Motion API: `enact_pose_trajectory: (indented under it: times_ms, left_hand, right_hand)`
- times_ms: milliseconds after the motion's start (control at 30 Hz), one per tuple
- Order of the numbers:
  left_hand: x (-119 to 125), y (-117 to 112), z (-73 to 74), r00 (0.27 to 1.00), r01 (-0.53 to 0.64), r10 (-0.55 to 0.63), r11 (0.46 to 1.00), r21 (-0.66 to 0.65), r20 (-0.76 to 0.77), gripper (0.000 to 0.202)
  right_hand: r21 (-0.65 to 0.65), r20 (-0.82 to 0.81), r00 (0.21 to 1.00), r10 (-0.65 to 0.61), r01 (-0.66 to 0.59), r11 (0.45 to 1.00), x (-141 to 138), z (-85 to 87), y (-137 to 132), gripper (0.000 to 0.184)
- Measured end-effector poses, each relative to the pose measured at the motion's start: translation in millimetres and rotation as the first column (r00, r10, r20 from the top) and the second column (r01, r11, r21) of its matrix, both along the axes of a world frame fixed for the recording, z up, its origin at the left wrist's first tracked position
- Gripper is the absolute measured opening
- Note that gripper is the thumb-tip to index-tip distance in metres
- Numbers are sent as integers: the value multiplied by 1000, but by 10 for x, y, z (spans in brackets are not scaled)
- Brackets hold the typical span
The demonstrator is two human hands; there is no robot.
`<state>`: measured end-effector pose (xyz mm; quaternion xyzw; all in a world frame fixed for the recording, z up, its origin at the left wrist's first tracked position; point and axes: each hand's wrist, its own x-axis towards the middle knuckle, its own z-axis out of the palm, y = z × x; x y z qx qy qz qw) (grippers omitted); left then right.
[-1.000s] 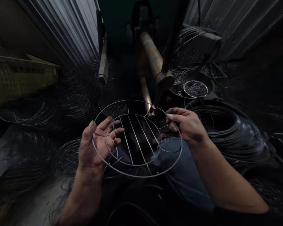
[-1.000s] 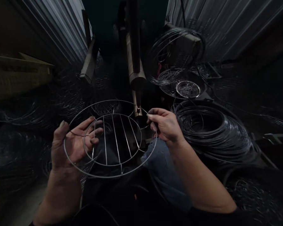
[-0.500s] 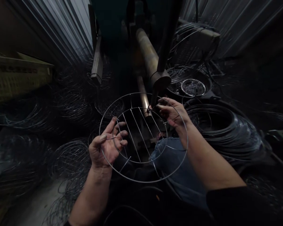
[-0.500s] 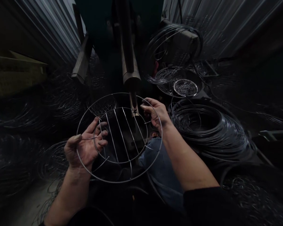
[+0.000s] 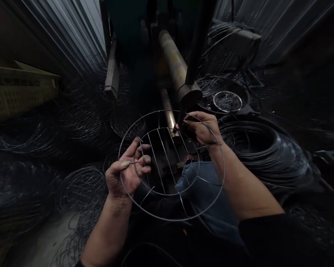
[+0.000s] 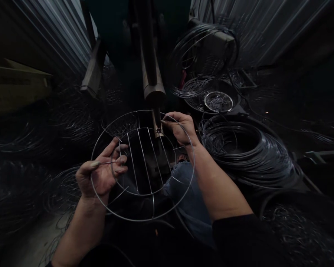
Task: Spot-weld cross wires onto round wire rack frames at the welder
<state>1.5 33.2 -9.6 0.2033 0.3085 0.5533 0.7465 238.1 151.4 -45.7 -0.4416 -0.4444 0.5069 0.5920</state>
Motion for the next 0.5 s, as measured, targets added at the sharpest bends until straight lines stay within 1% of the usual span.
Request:
enact_pose_trajectory:
  times_ms: [200,367,500]
  left_hand:
    - [-13,48,12,1000,-9,8,999,34,26,67]
    - [-35,91,-15,999,-26,25,999,36,21,65]
    - [-44,99,-38,998,-26,24,999,45,52,64]
  right_hand:
    - [53,-3,1000,30,-30,998,-13,59,76,28]
    - [36,10,998,59,-59,998,-44,90,135,25]
    - [38,47,996,72,-74,997,-50,109,159,21]
